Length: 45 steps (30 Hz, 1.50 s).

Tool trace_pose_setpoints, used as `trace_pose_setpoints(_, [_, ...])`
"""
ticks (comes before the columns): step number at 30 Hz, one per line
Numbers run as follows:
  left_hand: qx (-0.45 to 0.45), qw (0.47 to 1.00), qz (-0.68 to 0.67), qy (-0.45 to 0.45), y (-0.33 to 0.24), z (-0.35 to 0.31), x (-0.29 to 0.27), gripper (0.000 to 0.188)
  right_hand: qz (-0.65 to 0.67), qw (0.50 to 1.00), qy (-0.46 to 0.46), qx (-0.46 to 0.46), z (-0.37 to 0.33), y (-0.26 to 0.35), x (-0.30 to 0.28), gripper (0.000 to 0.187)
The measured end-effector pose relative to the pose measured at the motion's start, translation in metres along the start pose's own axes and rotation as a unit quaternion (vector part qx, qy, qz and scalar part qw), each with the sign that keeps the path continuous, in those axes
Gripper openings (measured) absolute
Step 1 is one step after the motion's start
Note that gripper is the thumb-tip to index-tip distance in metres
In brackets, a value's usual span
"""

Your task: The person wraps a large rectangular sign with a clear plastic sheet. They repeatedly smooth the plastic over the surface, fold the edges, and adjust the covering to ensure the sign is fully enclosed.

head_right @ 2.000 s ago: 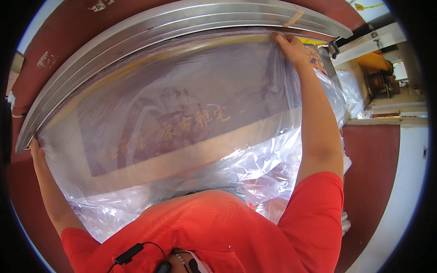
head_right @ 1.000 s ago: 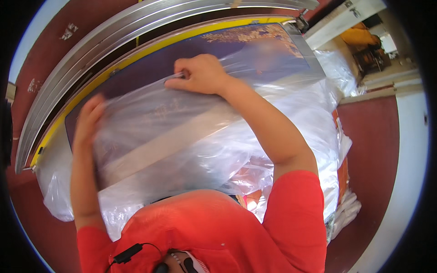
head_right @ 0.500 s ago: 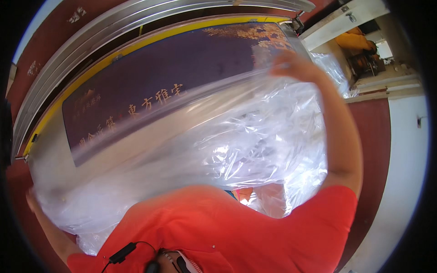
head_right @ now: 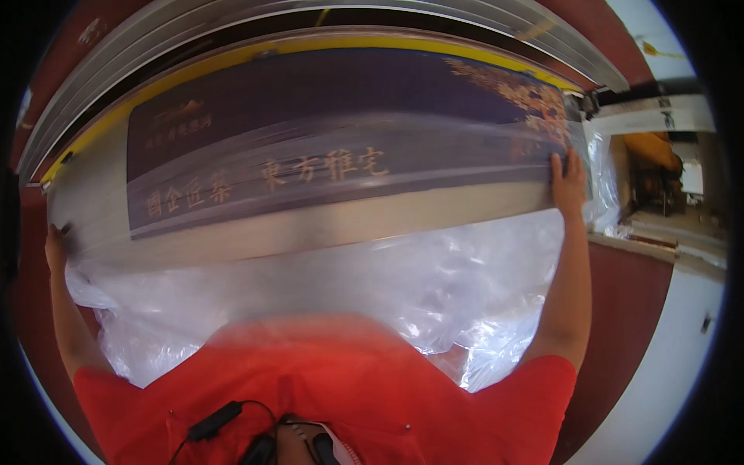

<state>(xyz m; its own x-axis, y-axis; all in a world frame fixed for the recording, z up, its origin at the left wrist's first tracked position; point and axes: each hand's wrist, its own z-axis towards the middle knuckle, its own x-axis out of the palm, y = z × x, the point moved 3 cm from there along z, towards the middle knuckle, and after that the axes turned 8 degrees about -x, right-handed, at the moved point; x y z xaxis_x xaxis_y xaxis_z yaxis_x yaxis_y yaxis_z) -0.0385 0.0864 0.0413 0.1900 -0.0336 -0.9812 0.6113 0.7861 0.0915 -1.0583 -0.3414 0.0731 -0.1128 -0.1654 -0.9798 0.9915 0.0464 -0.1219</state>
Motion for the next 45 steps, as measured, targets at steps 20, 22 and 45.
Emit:
trace_pose_setpoints(20, [-0.187, 0.966, -0.14, -0.113, -0.1, -0.061, -0.049, 0.026, 0.502, 0.314, 0.47, -0.655, -0.284, 0.545, -0.18, 0.055])
trace_pose_setpoints(22, [-0.172, 0.963, -0.158, -0.131, -0.108, -0.055, -0.052, 0.025, 0.456, 0.468, 0.297, -0.696, -0.333, 0.593, -0.135, 0.068])
trace_pose_setpoints(45, [-0.147, 0.981, -0.126, -0.03, -0.054, -0.011, -0.003, 0.039, 0.941, 0.136, 0.309, -0.016, -0.208, 0.289, -0.073, 0.039])
